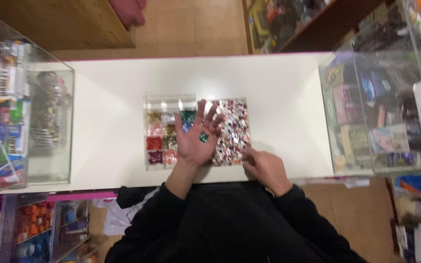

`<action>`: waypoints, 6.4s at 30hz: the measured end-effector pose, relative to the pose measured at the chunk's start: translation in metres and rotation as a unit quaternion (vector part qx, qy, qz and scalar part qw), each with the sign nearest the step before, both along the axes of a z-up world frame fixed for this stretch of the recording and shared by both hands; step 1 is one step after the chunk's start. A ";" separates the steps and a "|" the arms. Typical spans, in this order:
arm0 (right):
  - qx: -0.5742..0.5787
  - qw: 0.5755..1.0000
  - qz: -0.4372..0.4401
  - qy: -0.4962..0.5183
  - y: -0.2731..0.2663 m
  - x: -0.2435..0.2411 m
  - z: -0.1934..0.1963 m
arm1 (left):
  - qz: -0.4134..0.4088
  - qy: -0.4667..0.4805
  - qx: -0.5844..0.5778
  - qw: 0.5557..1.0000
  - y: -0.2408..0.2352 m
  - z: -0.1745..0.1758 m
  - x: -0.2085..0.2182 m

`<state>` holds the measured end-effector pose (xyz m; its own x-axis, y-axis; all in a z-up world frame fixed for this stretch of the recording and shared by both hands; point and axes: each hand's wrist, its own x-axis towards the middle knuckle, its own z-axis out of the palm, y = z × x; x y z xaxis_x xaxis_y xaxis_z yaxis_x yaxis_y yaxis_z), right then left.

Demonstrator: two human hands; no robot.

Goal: The person sorts small sequins from a clear plastic tray into their left palm, picking them one by one with the right hand. They handle green and orange sequins, placing them into the palm while the tray remains on the counter.

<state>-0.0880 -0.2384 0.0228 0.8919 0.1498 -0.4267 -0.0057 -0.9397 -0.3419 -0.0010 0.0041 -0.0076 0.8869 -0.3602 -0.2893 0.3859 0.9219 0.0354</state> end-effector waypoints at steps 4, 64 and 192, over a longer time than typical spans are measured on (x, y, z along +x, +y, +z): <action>0.014 1.000 -0.014 -0.011 -0.009 -0.001 -0.023 | -0.004 -0.033 -0.012 0.999 0.011 -0.019 0.003; -0.003 0.999 -0.031 0.026 0.009 0.009 0.028 | -0.057 -0.056 -0.016 0.997 -0.005 -0.038 -0.008; -0.069 0.825 0.494 -0.265 0.154 0.199 -0.019 | 0.087 -0.033 0.000 0.996 0.160 -0.030 0.008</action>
<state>0.1107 -0.0845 0.0035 0.4307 0.8981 -0.0896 0.9024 -0.4266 0.0611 0.0074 0.1641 -0.0381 0.9531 -0.1986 -0.2282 0.2165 0.9747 0.0558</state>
